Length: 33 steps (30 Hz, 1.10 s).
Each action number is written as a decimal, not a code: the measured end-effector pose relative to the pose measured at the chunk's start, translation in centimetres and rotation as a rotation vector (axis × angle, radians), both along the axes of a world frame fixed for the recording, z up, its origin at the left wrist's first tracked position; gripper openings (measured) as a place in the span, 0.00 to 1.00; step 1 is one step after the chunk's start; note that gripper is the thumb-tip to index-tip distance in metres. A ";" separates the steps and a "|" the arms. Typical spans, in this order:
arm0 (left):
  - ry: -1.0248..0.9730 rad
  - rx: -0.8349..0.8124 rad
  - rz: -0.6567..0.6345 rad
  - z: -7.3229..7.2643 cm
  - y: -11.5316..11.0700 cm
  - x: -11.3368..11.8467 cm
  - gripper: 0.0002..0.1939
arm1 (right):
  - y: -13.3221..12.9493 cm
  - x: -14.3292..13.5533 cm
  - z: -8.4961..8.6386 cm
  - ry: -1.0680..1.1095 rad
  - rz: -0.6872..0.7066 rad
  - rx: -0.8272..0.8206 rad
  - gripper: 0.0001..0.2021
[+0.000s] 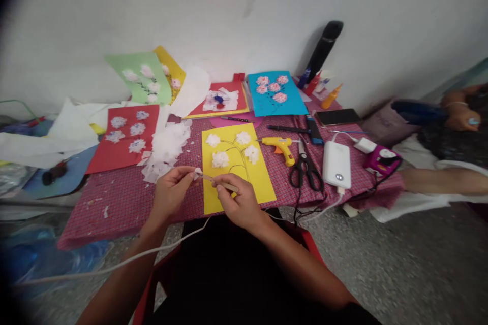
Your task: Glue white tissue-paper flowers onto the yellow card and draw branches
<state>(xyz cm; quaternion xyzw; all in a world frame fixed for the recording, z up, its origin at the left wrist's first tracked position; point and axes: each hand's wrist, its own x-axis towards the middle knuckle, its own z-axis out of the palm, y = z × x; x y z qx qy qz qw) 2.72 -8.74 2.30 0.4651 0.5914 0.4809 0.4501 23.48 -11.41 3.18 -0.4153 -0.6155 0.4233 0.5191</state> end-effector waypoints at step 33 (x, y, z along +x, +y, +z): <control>0.803 0.345 -0.887 2.4 -0.4 5.7 0.07 | -2.0 7.8 -3.0 0.504 -0.230 -0.314 0.12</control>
